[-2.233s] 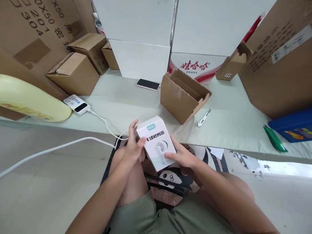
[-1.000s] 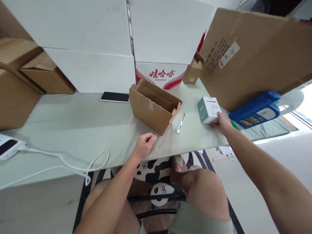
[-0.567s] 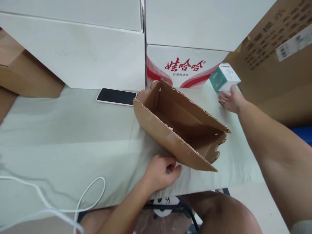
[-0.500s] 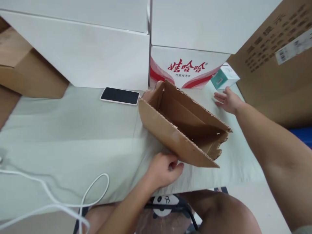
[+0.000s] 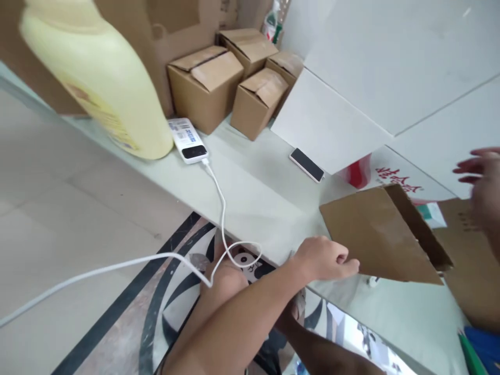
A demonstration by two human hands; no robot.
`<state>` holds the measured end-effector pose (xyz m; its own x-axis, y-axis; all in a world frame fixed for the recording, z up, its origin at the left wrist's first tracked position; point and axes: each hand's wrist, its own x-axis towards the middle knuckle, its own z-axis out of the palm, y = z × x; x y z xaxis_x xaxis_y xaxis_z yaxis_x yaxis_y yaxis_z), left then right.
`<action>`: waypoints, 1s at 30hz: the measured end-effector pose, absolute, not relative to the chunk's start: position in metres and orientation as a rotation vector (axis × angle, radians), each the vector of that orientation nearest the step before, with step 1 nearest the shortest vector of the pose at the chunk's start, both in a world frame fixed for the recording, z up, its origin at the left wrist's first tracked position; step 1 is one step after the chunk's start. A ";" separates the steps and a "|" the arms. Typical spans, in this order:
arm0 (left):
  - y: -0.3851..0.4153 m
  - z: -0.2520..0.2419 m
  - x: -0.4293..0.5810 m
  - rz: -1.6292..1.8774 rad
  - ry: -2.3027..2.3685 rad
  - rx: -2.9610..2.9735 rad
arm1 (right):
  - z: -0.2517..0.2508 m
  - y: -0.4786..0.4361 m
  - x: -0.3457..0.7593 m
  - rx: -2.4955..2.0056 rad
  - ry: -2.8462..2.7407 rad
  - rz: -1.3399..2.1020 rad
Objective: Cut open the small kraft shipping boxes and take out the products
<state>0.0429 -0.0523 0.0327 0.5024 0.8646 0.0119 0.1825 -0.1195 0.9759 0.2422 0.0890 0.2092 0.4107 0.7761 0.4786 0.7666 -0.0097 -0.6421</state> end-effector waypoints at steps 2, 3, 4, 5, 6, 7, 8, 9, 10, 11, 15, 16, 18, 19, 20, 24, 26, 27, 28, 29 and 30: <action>-0.047 0.034 0.029 0.785 0.916 1.578 | 0.208 0.096 0.176 -1.733 -1.603 -0.042; -0.044 0.035 0.023 0.796 0.911 1.557 | 0.202 0.099 0.142 -1.709 -1.837 -0.068; -0.041 0.036 0.017 0.805 0.902 1.531 | 0.193 0.104 0.109 -1.637 -2.065 -0.074; -0.038 0.037 0.012 0.812 0.891 1.500 | 0.182 0.111 0.076 -1.526 -2.274 -0.074; -0.035 0.038 0.007 0.821 0.876 1.462 | 0.170 0.120 0.046 -1.439 -2.428 -0.082; -0.032 0.040 0.003 0.836 0.864 1.420 | 0.156 0.132 0.019 -1.399 -2.506 -0.118; -0.030 0.041 -0.001 0.853 0.856 1.381 | 0.141 0.146 -0.004 -1.370 -2.555 -0.140; -0.028 0.043 -0.003 0.866 0.855 1.346 | 0.127 0.162 -0.024 -1.340 -2.581 -0.153; -0.026 0.044 -0.005 0.869 0.864 1.319 | 0.113 0.179 -0.040 -1.315 -2.589 -0.162; -0.024 0.045 -0.006 0.854 0.881 1.303 | 0.099 0.196 -0.052 -1.301 -2.589 -0.172; -0.018 0.048 -0.005 0.695 0.933 1.345 | 0.060 0.254 -0.072 -1.311 -2.547 -0.218; -0.017 0.047 -0.004 0.673 0.935 1.372 | 0.056 0.261 -0.073 -1.317 -2.535 -0.220; -0.015 0.046 -0.004 0.687 0.942 1.392 | 0.054 0.266 -0.070 -1.337 -2.526 -0.203; -0.015 0.046 -0.004 0.721 0.949 1.387 | 0.057 0.263 -0.068 -1.352 -2.531 -0.185; -0.015 0.045 -0.005 0.769 0.960 1.367 | 0.061 0.257 -0.064 -1.372 -2.539 -0.166; -0.015 0.041 -0.013 1.053 1.047 1.206 | 0.079 0.200 -0.033 -1.421 -2.570 -0.148; -0.013 0.039 -0.019 1.207 1.148 1.132 | 0.080 0.162 -0.008 -1.373 -2.591 -0.184; -0.012 0.038 -0.022 1.286 1.193 1.106 | 0.079 0.144 0.007 -1.344 -2.594 -0.198; -0.012 0.037 -0.026 1.359 1.229 1.083 | 0.077 0.126 0.022 -1.326 -2.587 -0.197; -0.011 0.037 -0.028 1.426 1.249 1.063 | 0.075 0.108 0.037 -1.314 -2.571 -0.173; -0.011 0.036 -0.030 1.481 1.259 1.051 | 0.074 0.091 0.053 -1.299 -2.547 -0.129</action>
<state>-0.0296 -0.0110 0.0359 -0.2352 0.9706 0.0514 -0.1059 -0.0782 0.9913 0.0528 0.0911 0.0741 -0.5572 0.7796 0.2860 0.8045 0.5921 -0.0465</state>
